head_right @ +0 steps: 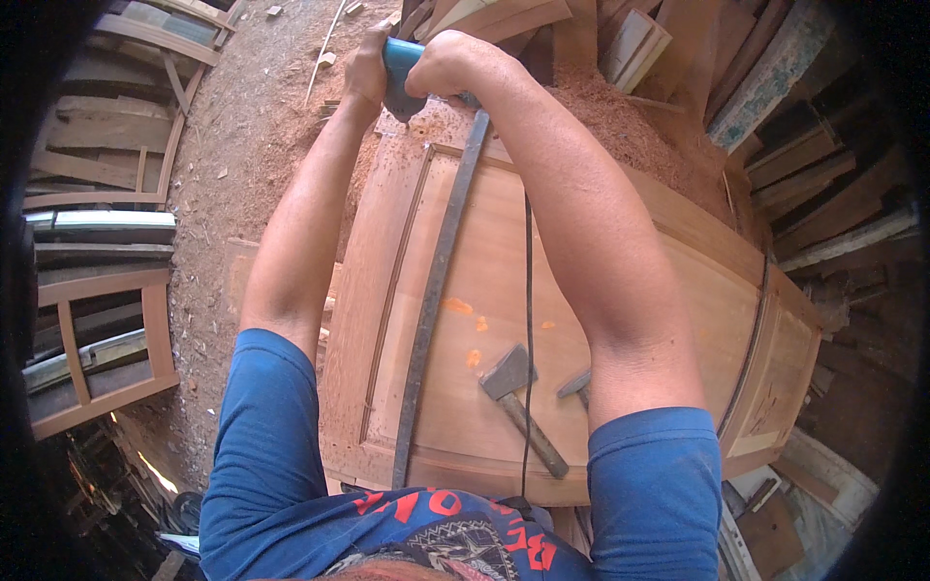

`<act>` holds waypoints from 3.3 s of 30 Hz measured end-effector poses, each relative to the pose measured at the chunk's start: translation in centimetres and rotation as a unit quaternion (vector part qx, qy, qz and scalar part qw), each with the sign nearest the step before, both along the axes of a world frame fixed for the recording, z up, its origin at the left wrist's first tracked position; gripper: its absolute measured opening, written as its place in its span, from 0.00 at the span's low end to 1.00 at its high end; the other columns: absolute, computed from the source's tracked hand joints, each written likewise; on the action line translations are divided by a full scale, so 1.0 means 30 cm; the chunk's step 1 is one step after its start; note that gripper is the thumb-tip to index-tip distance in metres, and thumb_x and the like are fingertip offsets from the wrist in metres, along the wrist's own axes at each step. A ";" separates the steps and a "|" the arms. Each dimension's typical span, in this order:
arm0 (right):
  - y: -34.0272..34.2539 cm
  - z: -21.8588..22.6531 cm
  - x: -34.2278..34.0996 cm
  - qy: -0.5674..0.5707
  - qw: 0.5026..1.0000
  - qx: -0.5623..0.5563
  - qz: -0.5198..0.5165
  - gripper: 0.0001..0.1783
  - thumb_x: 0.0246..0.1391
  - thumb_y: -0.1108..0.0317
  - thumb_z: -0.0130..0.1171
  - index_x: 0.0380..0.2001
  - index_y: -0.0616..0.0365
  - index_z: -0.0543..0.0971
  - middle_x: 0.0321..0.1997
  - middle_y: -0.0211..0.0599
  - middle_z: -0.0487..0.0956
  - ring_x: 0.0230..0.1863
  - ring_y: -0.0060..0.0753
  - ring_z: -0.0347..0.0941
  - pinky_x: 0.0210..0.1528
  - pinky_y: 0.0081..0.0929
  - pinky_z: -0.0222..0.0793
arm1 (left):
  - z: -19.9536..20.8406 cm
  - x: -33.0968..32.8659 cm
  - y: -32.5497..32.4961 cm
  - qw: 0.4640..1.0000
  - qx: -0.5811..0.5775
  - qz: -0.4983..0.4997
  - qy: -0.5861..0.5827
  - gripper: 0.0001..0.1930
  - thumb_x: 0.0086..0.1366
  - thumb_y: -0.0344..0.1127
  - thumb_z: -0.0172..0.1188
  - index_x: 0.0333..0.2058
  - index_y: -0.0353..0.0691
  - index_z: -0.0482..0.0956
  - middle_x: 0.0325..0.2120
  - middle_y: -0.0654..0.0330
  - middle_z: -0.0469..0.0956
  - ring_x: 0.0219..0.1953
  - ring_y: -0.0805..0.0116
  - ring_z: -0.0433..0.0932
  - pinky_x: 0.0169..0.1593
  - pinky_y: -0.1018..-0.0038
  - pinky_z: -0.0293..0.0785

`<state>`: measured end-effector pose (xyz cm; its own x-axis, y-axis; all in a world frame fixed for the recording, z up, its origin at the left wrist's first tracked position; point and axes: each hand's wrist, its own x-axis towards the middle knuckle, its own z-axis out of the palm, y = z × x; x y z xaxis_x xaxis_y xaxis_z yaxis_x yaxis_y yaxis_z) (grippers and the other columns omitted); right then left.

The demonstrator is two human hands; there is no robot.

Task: The person assembles a wooden frame by clamping a small piece to a larger board, drilling pilot holes, and hammering nails to secure the joint. They use a drill, hammer, and clamp throughout the process.

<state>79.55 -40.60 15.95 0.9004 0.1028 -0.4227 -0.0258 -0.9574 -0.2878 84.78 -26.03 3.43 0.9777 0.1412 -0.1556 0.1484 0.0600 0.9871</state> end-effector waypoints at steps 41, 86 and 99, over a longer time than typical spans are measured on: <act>-0.040 -0.113 -0.013 0.007 0.995 0.099 -0.029 0.22 0.44 0.55 0.72 0.26 0.69 0.84 0.21 0.42 0.81 0.22 0.36 0.78 0.28 0.35 0.77 | -0.066 -0.065 -0.013 0.988 0.091 0.024 -0.119 0.36 0.66 0.65 0.54 0.30 0.27 0.80 0.26 0.53 0.78 0.33 0.62 0.72 0.42 0.63 0.69; -1.353 -0.249 -2.373 -0.082 0.956 0.016 -0.281 0.23 0.48 0.54 0.72 0.40 0.61 0.82 0.36 0.52 0.85 0.41 0.56 0.84 0.43 0.51 0.79 | 0.222 -2.448 -0.366 0.807 0.343 -0.481 0.007 0.10 0.65 0.30 0.65 0.44 0.36 0.83 0.40 0.49 0.83 0.43 0.57 0.81 0.50 0.63 0.76; -1.280 -0.233 -2.646 -0.288 0.891 0.007 -0.350 0.22 0.53 0.60 0.70 0.49 0.57 0.80 0.49 0.45 0.76 0.55 0.48 0.74 0.59 0.46 0.70 | -0.018 -2.624 -0.566 0.826 0.368 -0.427 0.024 0.26 0.63 0.30 0.64 0.57 0.29 0.66 0.37 0.46 0.81 0.38 0.54 0.82 0.43 0.63 0.77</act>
<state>0.18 -79.00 8.98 0.8132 -0.5681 0.1264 -0.4601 -0.7605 -0.4581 6.07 -43.03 2.90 0.7652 -0.5224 -0.3763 -0.1335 -0.7005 0.7010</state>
